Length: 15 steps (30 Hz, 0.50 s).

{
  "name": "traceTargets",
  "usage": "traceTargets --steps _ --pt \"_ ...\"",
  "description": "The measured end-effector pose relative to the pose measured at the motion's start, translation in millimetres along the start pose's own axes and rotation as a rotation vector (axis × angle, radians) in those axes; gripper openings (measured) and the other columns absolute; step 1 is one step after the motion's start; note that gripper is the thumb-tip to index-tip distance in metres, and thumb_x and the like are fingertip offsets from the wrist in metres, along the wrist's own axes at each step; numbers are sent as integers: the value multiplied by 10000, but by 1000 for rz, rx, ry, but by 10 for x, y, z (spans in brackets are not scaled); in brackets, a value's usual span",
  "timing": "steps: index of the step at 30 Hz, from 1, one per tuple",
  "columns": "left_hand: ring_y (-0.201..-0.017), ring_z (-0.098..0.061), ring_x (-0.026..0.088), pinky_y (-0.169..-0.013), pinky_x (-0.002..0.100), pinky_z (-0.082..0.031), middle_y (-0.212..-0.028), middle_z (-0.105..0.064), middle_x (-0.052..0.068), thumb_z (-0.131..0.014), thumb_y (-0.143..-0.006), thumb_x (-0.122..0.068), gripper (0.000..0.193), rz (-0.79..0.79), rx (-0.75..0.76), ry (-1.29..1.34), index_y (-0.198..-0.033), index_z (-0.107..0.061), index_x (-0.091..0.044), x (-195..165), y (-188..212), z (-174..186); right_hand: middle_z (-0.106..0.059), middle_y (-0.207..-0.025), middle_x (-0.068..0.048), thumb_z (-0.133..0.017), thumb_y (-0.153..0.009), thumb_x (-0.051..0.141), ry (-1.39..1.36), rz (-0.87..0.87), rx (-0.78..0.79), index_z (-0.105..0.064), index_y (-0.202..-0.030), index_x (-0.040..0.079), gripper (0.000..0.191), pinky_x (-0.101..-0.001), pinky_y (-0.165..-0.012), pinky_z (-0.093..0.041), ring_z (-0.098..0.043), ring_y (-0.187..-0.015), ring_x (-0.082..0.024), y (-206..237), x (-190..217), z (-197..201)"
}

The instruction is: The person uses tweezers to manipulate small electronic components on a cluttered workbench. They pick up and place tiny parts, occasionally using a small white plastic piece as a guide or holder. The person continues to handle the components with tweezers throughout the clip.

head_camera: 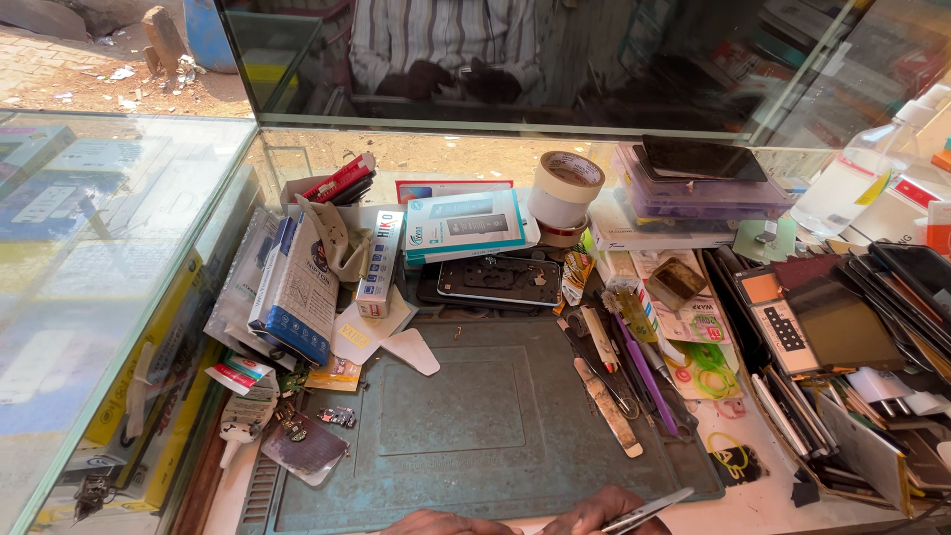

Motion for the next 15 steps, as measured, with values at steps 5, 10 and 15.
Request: traceTargets --steps 5,10,15 --pt "-952 -759 145 -838 280 -577 -1063 -795 20 -649 -1003 -153 198 -77 -102 -83 -1152 -762 -88 -129 19 45 -694 -1053 -364 -670 -1013 29 159 26 -5 -609 -1129 -102 186 -778 -933 -523 -697 -1063 -542 92 59 128" --pt "-866 -792 136 -761 297 -624 -978 -812 0 -651 -983 -130 157 -366 -394 -304 -1060 -779 -83 -412 155 122 -661 -1123 -349 -580 -1057 191 16 28 137 -581 -1203 -92 318 -766 -1031 -466 -649 -1154 -515 84 37 94" --pt "-865 -775 127 -797 303 -608 -962 -784 -8 -610 -979 -142 160 -379 -460 -286 -1026 -757 -99 -405 137 136 -664 -1156 -347 -562 -1076 242 -4 6 171 -583 -1245 -125 405 -771 -1057 -431 -638 -1184 -509 43 93 66"
Point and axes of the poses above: each hand's wrist, its own y-axis away from the middle knuckle, its own z-axis out of the back of the hand, x = y × z, the point moved 4 cm from there along -y, towards the middle knuckle
